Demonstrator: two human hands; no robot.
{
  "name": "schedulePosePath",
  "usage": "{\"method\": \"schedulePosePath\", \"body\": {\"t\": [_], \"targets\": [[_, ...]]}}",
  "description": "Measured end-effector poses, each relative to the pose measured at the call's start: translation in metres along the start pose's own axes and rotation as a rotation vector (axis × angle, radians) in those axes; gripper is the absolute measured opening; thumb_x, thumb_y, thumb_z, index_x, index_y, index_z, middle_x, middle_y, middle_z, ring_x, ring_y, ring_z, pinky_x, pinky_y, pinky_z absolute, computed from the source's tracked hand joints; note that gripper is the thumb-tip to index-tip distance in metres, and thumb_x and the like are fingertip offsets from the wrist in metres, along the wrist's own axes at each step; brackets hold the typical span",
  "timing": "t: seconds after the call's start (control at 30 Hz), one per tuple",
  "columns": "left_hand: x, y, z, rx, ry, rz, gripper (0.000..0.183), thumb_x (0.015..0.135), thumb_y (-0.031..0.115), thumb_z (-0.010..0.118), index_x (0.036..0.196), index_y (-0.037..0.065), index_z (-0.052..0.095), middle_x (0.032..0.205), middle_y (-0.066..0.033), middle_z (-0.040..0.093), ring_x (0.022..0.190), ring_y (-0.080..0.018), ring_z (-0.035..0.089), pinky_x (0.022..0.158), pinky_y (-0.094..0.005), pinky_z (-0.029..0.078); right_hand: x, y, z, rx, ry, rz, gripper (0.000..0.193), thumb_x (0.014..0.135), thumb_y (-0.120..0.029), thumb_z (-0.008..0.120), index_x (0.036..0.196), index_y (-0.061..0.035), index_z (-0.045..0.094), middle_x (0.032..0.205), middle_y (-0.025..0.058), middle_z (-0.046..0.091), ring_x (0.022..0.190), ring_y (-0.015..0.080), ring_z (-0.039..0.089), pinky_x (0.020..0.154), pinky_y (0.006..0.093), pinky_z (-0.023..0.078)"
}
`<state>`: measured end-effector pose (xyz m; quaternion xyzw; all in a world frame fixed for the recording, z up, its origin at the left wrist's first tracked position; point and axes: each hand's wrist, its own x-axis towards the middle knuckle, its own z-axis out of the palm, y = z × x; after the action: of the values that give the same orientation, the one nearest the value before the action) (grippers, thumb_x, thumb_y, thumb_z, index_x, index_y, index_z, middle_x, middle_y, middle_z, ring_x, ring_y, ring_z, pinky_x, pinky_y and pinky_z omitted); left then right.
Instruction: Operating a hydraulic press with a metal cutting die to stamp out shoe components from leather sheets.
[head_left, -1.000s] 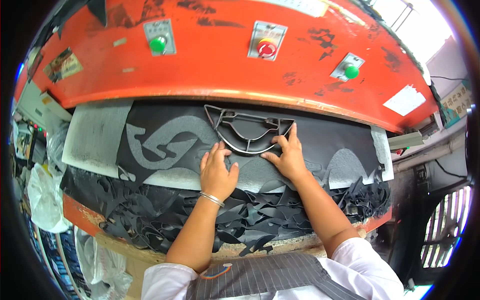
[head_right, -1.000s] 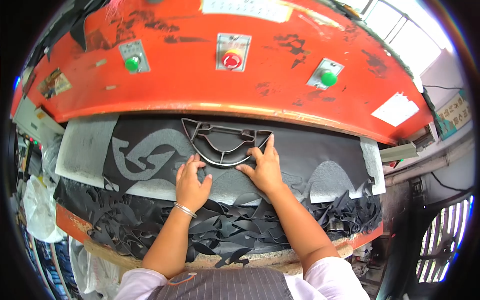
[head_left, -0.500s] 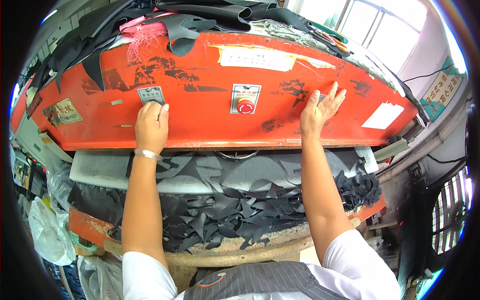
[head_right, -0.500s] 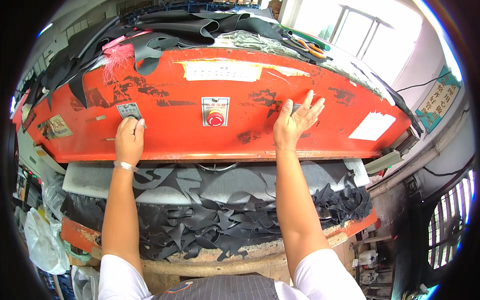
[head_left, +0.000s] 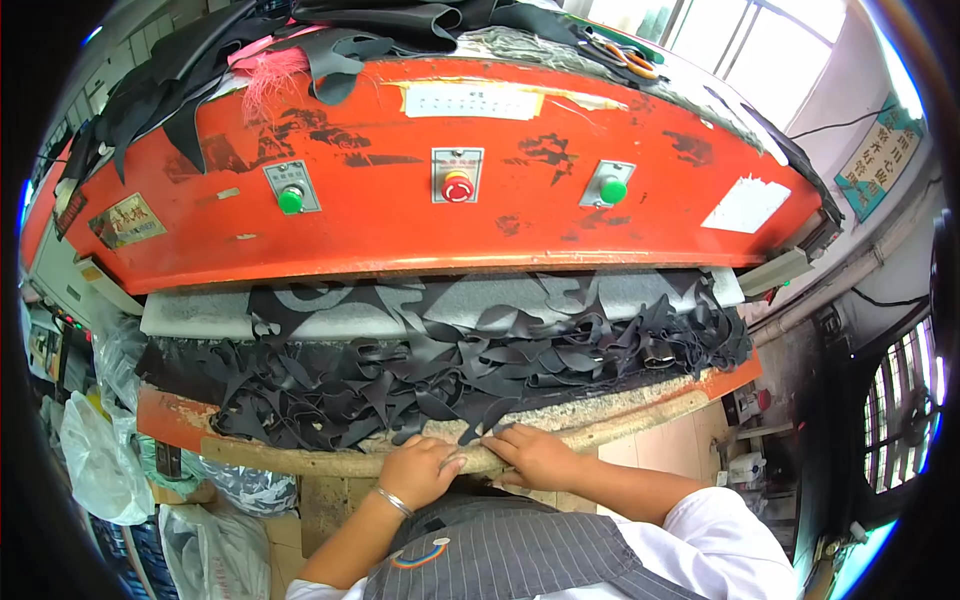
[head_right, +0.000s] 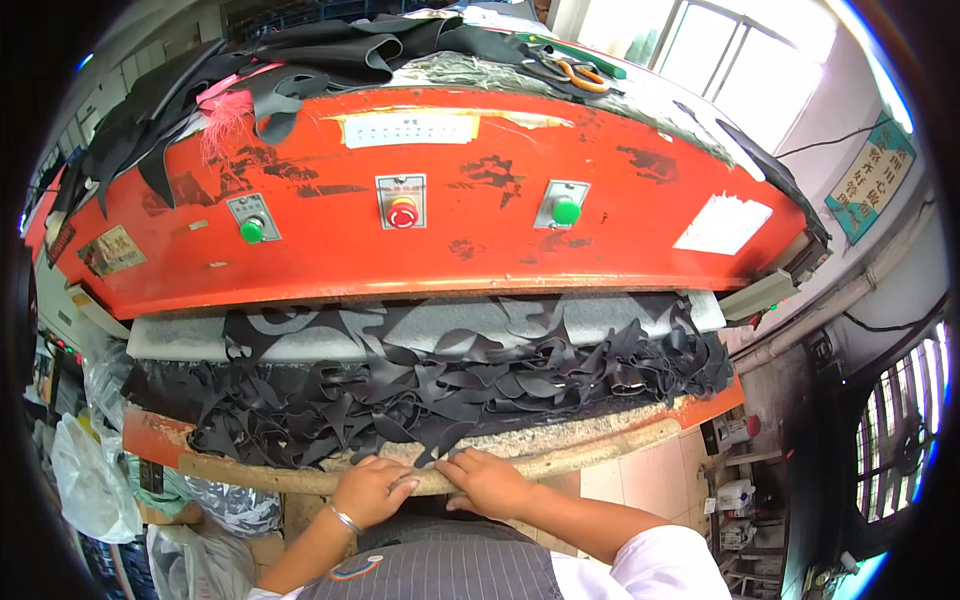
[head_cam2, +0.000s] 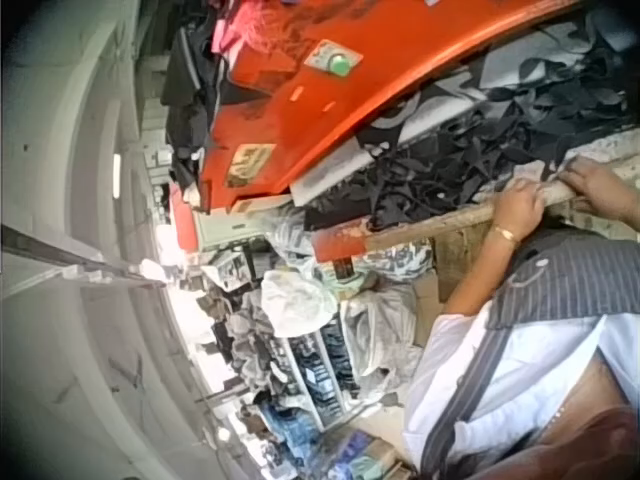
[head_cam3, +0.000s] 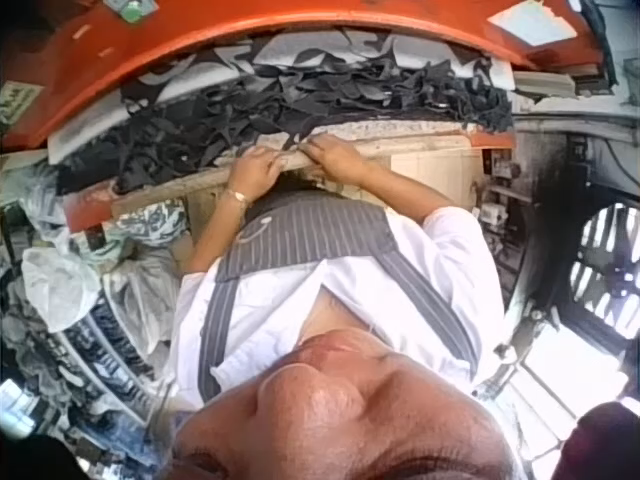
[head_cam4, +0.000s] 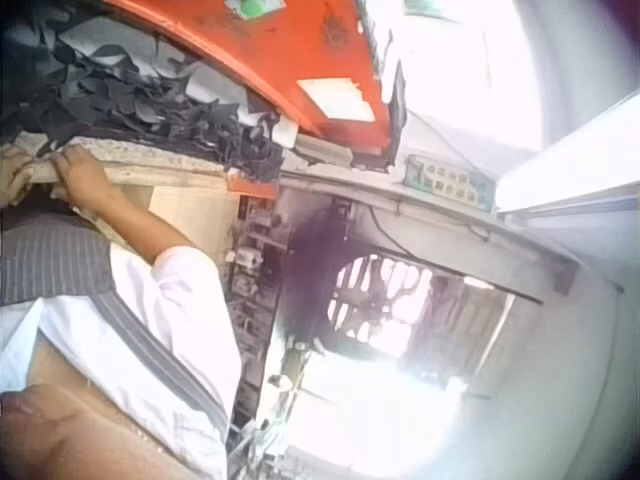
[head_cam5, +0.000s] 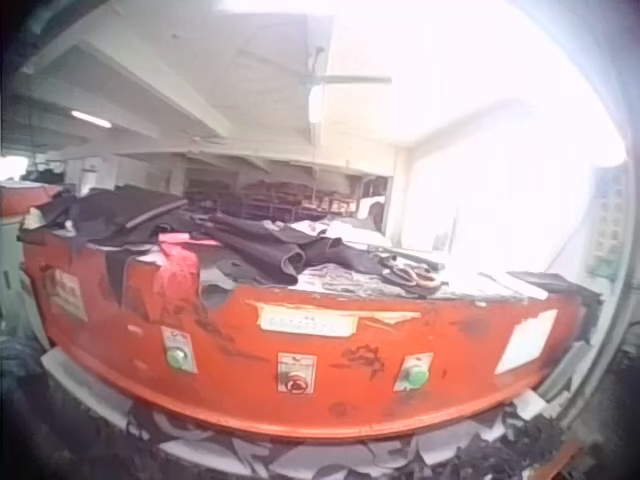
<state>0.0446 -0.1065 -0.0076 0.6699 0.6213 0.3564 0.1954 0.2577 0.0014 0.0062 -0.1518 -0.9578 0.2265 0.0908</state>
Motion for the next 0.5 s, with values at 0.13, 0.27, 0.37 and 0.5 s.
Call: {"method": "schedulePosePath", "body": {"t": [0.13,0.27,0.37,0.5], "targets": [[-0.006,0.011,0.018,0.215,0.109,-0.019,0.019,0.078,0.025,0.068,0.083,0.006,0.070,0.081,-0.0089,0.065,0.077,-0.0297,0.061,0.070,-0.0387,0.050,-0.002,-0.004,0.019,-0.172,0.082,0.087,0.048,0.061,-0.020,0.076,0.104,-0.0030,0.059,0.092,0.0098,0.059,0.092,0.0272,0.058,0.078,0.0348,0.050],[-0.001,0.013,0.025,0.194,0.173,-0.063,0.019,0.075,0.024,0.069,0.078,0.005,0.070,0.079,-0.0096,0.066,0.075,-0.0298,0.060,0.070,-0.0384,0.050,0.002,0.000,0.012,-0.200,0.014,0.108,0.048,0.066,-0.021,0.076,0.108,-0.0040,0.060,0.094,0.0098,0.061,0.091,0.0272,0.060,0.076,0.0353,0.051],[0.000,0.010,0.018,0.187,0.124,-0.106,0.021,0.075,0.028,0.068,0.077,0.007,0.071,0.078,-0.0090,0.066,0.077,-0.0291,0.061,0.070,-0.0382,0.050,0.008,0.006,0.003,-0.143,-0.104,0.028,0.045,0.066,-0.019,0.075,0.104,-0.0017,0.058,0.095,0.0098,0.061,0.092,0.0278,0.061,0.076,0.0369,0.052],[0.019,0.005,-0.011,0.146,-0.201,-0.120,0.026,0.080,0.036,0.066,0.079,0.011,0.072,0.079,-0.0074,0.066,0.081,-0.0279,0.063,0.071,-0.0380,0.051,0.066,0.026,-0.082,-0.078,-0.791,-0.069,0.032,0.078,-0.029,0.066,0.101,-0.0069,0.065,0.086,0.0173,0.066,0.082,0.0321,0.066,0.070,0.0426,0.053]]}}
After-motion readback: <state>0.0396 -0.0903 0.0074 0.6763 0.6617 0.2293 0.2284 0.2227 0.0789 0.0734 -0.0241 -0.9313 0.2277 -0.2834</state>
